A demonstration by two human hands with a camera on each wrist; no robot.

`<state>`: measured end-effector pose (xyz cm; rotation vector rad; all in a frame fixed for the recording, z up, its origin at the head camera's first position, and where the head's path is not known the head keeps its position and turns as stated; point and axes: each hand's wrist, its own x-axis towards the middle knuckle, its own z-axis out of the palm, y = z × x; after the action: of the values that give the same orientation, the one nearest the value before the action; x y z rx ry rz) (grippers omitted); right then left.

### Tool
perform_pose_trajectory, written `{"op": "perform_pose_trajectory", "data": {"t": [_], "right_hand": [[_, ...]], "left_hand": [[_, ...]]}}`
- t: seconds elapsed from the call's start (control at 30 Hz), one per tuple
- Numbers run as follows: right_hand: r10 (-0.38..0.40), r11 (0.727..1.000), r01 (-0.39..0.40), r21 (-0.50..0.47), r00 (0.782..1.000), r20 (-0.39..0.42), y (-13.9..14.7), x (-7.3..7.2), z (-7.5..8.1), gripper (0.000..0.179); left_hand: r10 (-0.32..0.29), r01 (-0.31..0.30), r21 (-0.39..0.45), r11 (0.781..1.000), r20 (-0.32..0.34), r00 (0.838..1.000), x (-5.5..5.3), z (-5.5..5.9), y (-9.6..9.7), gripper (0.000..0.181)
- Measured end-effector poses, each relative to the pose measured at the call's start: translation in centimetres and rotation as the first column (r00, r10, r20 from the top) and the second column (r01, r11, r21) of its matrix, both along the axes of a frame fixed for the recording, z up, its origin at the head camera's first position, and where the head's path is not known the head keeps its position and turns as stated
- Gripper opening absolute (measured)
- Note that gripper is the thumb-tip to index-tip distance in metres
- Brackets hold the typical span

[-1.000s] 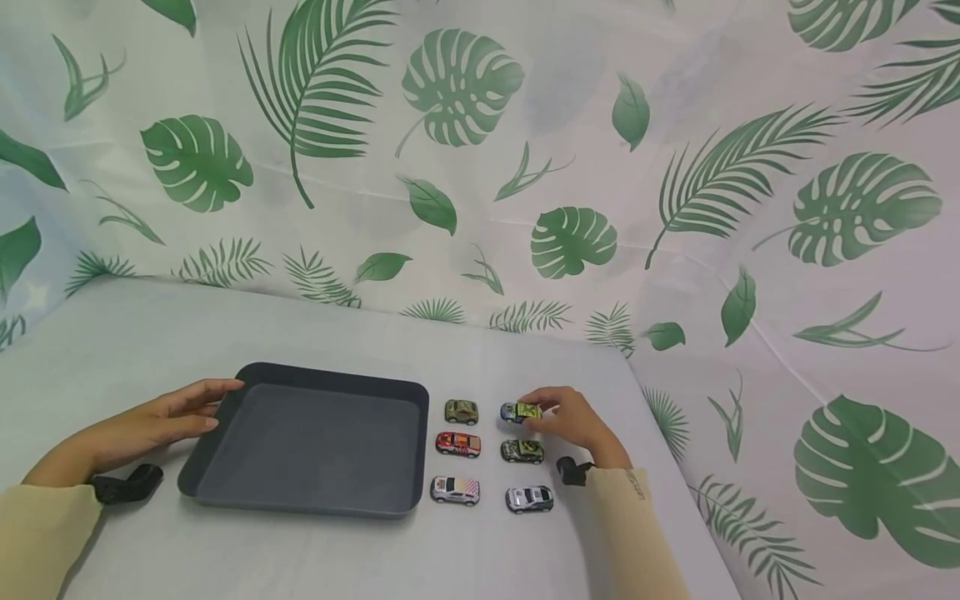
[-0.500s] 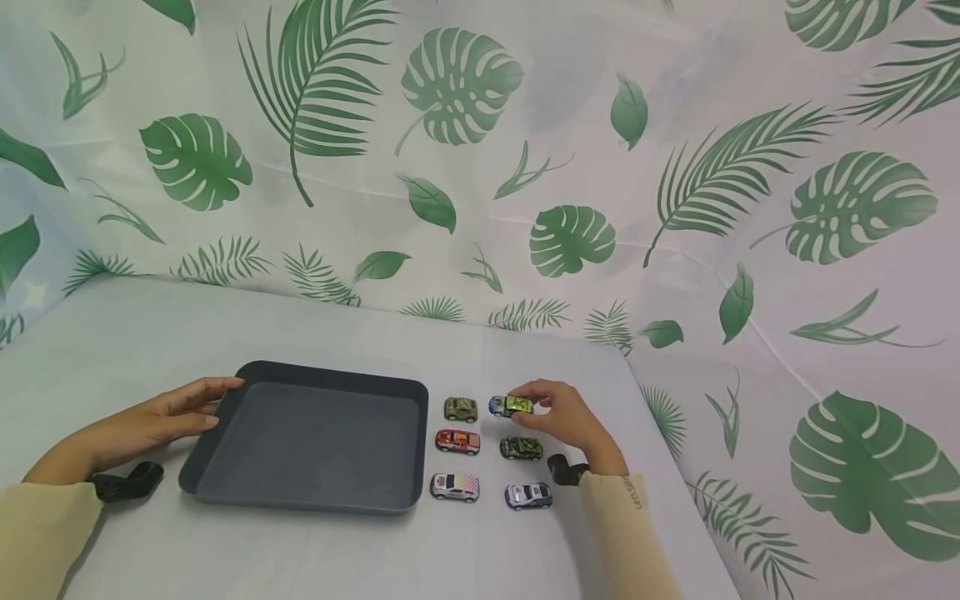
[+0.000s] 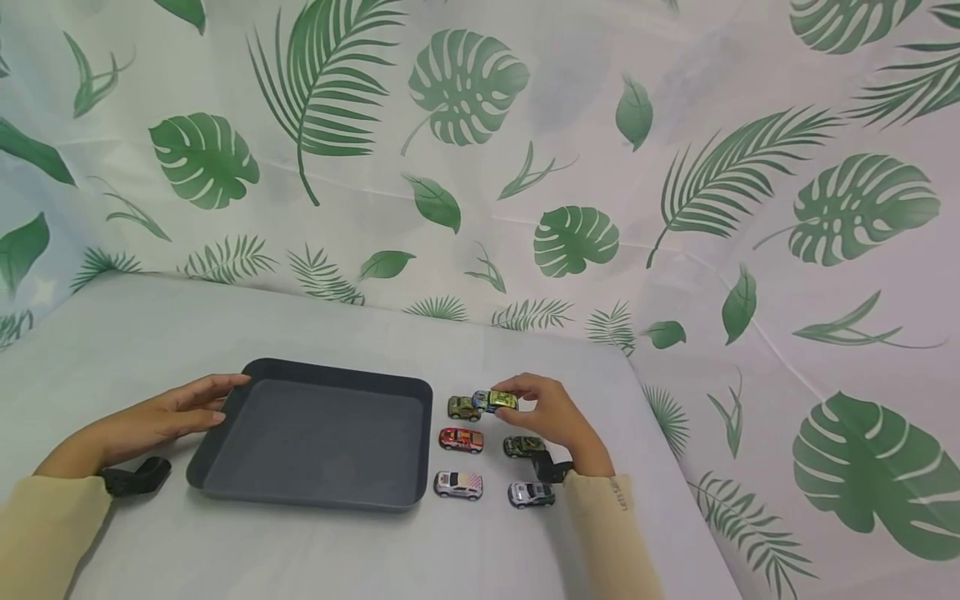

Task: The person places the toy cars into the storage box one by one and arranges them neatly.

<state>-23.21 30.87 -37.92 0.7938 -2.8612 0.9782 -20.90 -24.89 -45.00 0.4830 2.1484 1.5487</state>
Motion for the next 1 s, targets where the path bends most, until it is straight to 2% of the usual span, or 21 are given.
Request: {"op": "perform_pose_trajectory", "data": {"t": [0.43,1.0], "right_hand": [[0.078,0.996,-0.079,-0.031,0.996,-0.034,-2.6,0.1,-0.6,0.031],[0.144,0.982,-0.141,-0.122,0.989,0.014,-6.9,0.0,-1.1,0.032]], "left_hand": [[-0.006,0.006,0.008,1.0,0.004,1.0,0.1,0.2,0.0,0.072],[0.003,-0.003,0.011,1.0,0.005,1.0,0.0,0.1,-0.1,0.071]]}}
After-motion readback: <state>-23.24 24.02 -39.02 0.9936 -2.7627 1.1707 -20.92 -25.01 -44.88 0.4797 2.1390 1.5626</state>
